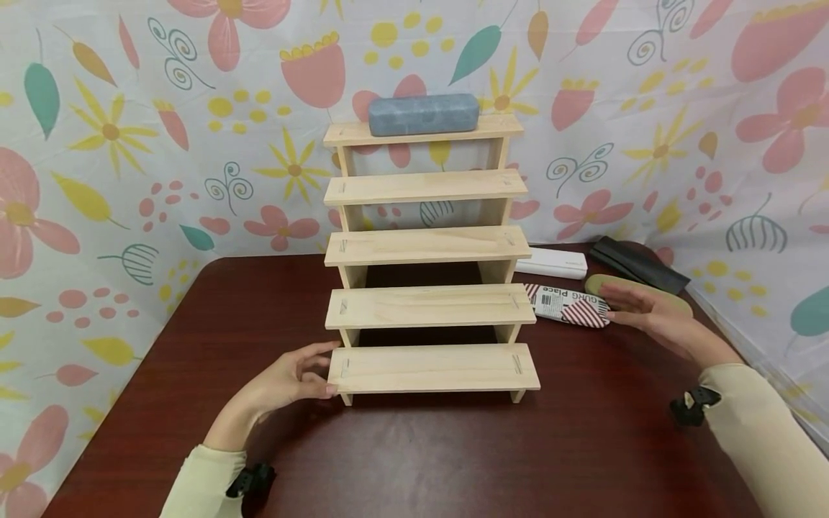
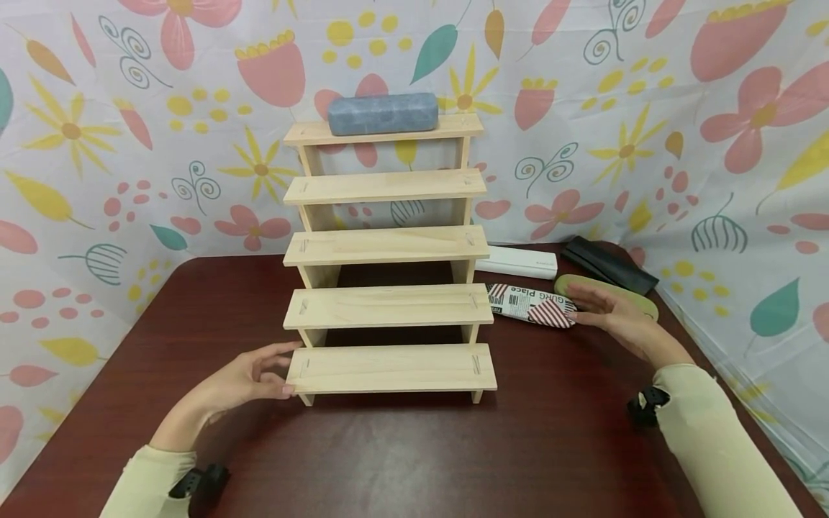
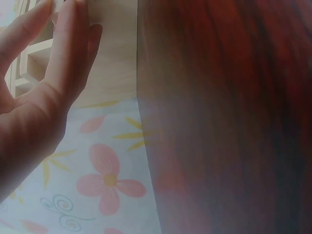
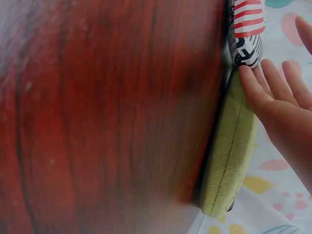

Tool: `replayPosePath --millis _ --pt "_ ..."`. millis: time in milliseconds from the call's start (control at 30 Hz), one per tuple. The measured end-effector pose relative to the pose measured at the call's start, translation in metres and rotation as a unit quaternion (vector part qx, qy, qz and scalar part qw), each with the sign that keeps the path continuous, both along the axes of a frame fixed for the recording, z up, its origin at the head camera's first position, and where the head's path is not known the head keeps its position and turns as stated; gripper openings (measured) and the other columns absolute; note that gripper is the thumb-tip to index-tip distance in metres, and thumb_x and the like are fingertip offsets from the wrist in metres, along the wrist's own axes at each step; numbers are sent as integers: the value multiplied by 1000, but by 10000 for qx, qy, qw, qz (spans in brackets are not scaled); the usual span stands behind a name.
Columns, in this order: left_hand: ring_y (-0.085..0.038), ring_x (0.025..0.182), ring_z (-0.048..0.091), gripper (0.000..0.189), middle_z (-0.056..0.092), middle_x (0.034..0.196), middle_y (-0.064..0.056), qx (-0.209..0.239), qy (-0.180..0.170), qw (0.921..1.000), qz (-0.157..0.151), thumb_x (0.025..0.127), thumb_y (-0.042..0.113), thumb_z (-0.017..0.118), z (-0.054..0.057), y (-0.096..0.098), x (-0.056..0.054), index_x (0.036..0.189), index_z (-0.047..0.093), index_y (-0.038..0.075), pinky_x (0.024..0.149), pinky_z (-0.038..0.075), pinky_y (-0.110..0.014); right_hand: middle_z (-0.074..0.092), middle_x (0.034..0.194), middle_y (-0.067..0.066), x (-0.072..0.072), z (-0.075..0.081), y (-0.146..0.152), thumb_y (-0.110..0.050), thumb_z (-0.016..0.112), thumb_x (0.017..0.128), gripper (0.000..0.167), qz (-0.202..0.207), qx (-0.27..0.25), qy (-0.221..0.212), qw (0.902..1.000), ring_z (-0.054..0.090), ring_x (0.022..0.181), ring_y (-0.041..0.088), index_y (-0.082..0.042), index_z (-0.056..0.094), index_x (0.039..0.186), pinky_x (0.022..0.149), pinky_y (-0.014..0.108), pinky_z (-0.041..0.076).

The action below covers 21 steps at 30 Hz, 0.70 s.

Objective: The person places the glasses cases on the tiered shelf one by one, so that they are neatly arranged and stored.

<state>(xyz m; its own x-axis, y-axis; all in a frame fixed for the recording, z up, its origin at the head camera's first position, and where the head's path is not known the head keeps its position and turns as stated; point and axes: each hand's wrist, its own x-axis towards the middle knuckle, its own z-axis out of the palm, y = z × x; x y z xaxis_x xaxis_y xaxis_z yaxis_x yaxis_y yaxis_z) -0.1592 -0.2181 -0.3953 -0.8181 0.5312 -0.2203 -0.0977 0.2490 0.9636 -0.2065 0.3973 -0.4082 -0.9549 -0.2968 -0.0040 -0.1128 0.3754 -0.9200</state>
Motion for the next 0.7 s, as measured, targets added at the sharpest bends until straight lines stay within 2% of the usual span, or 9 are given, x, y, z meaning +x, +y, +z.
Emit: replayPosePath --millis 133,200,333,400,433,500,633,700 --pt "-23 91 67 81 46 131 -30 -7 6 10000 -7 83 2 73 0 0 0 148 25 -6 81 55 -39 37 146 -4 -1 -1 1 -14 59 96 67 -30 336 -242 9991 37 117 -16 -1 23 150 85 10 43" --pt "-23 91 67 81 46 131 -29 -10 4 10000 -6 83 2 73 0 0 0 148 25 -6 81 55 -39 32 150 3 -2 0 1 -17 60 96 69 -92 479 -372 9981 35 123 -11 -2 22 151 85 10 42" --pt "-23 91 67 81 46 132 -29 5 -19 10000 8 83 2 73 0 0 0 148 25 -5 82 55 -40 24 153 18 -3 0 -2 -21 64 94 73 -183 847 -500 9950 29 138 23 -2 23 151 82 8 40" --pt "-23 91 67 81 45 132 -29 14 -35 10000 15 83 2 73 0 0 0 148 25 -5 82 55 -40 23 153 22 -4 -1 -5 -22 67 92 75 -209 1086 -530 9925 25 137 40 -2 24 150 82 10 40" --pt "-23 91 67 81 45 132 -29 16 -35 10000 21 83 2 73 0 0 0 148 25 -5 82 55 -40 23 153 23 -5 -2 -6 -23 69 90 77 -217 1207 -537 9910 24 136 44 -2 25 150 83 11 39" --pt "-24 92 67 82 45 132 -29 15 -46 10000 25 83 3 73 0 0 0 148 25 -5 82 55 -39 23 153 24 -7 -2 -9 -23 71 88 79 -224 1371 -572 9886 24 136 48 -2 27 150 90 21 41" --pt "-24 93 67 82 46 132 -29 21 -72 10000 44 83 4 74 0 0 0 148 25 -5 82 55 -38 23 153 26 -10 -3 -13 -24 74 85 81 -246 1560 -595 9857 24 136 49 -3 29 150 94 32 41" --pt "-24 93 67 82 46 132 -29 33 -86 9999 56 83 4 74 0 0 0 148 25 -5 82 55 -37 25 152 27 -11 -4 -14 -25 76 84 83 -264 1668 -572 9840 25 136 49 -4 30 149 91 28 41"
